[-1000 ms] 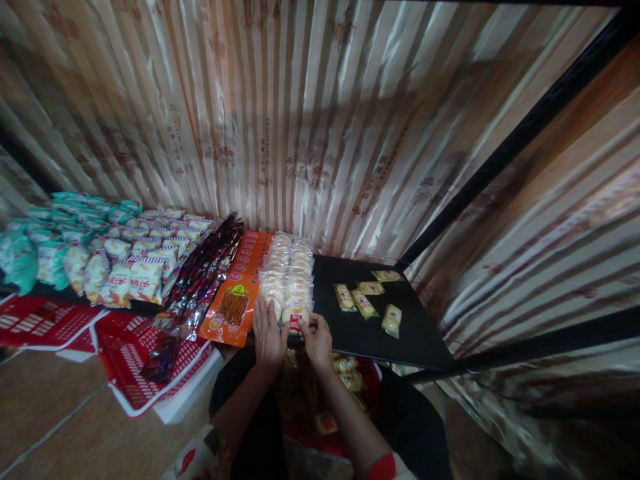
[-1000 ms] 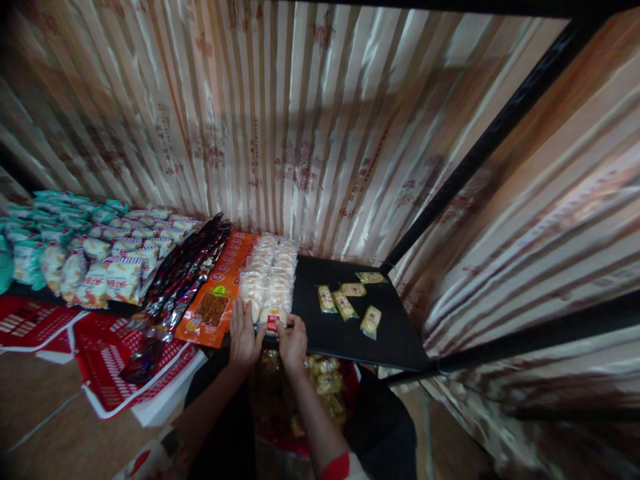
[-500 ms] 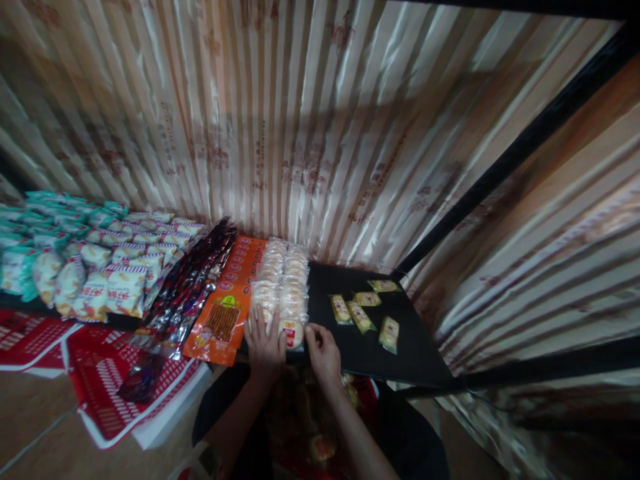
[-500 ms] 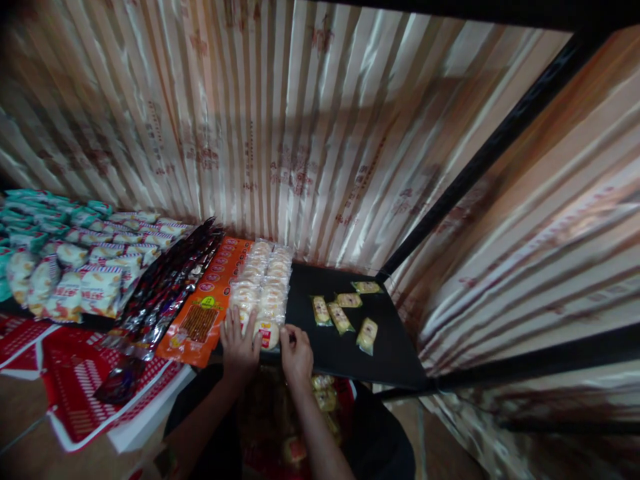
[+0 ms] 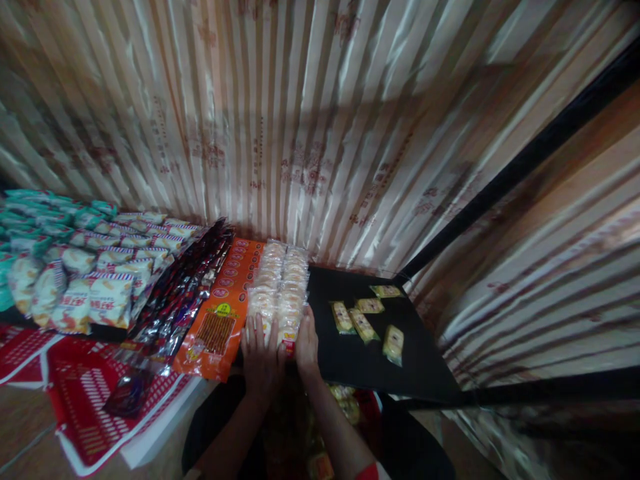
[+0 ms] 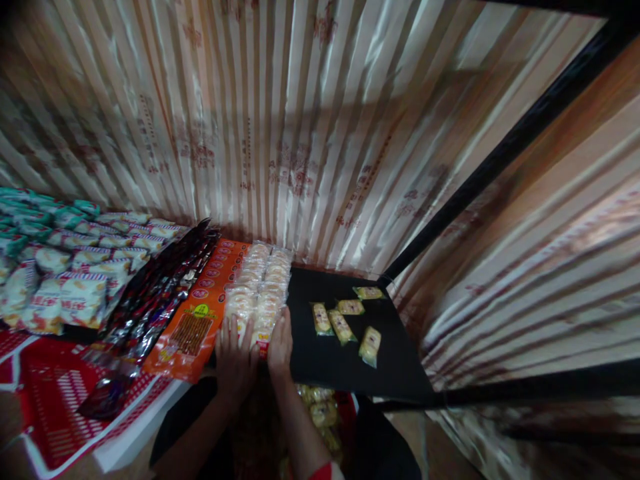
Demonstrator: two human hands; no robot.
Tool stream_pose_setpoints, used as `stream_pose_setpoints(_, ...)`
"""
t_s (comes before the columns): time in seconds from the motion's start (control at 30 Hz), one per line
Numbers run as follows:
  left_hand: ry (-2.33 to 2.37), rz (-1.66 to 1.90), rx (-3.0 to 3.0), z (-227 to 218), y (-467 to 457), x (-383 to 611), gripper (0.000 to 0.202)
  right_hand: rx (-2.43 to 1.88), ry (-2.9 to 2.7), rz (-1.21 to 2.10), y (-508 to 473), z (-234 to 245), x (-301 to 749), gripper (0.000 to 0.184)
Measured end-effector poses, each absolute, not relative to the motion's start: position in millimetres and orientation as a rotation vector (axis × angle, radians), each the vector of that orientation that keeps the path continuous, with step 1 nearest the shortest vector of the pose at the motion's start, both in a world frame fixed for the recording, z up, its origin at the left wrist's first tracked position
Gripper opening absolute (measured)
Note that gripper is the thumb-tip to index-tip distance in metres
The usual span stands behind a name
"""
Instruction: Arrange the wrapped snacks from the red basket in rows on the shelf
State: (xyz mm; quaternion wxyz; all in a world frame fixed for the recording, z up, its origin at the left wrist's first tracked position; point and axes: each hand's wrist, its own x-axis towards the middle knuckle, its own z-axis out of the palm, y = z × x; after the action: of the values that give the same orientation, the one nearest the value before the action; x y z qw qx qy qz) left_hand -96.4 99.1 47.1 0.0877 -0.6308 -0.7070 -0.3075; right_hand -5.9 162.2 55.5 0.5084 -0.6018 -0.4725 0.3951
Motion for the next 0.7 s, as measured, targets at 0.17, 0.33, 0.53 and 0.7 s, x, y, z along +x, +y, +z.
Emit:
stream_pose_setpoints(0.17, -2.092, -0.938, -1.886, 46.3, 98.3, -96.4, 0.053, -1.429, -1.148, 0.978, 161.0, 54.7, -3.2, 0.076)
stream_pose_setpoints(0.33, -2.094, -1.040, -1.858, 51.1, 95.2, -94.5, 0.052, -1.422, -1.084, 1.001, 163.1, 56.8, 6.8, 0.072)
stream_pose_setpoints(0.53, -2.241, -1.505, -1.741, 78.6, 123.5, -120.3, 0.051, -1.341, -1.027, 1.045, 184.8, 53.9, 23.8, 0.069)
stream_pose_setpoints(0.7, -2.647, -1.887, -1.722, 98.2, 180.7, -164.5, 0.055, -1.176, -0.911, 1.196, 208.5, 59.9, 25.4, 0.073)
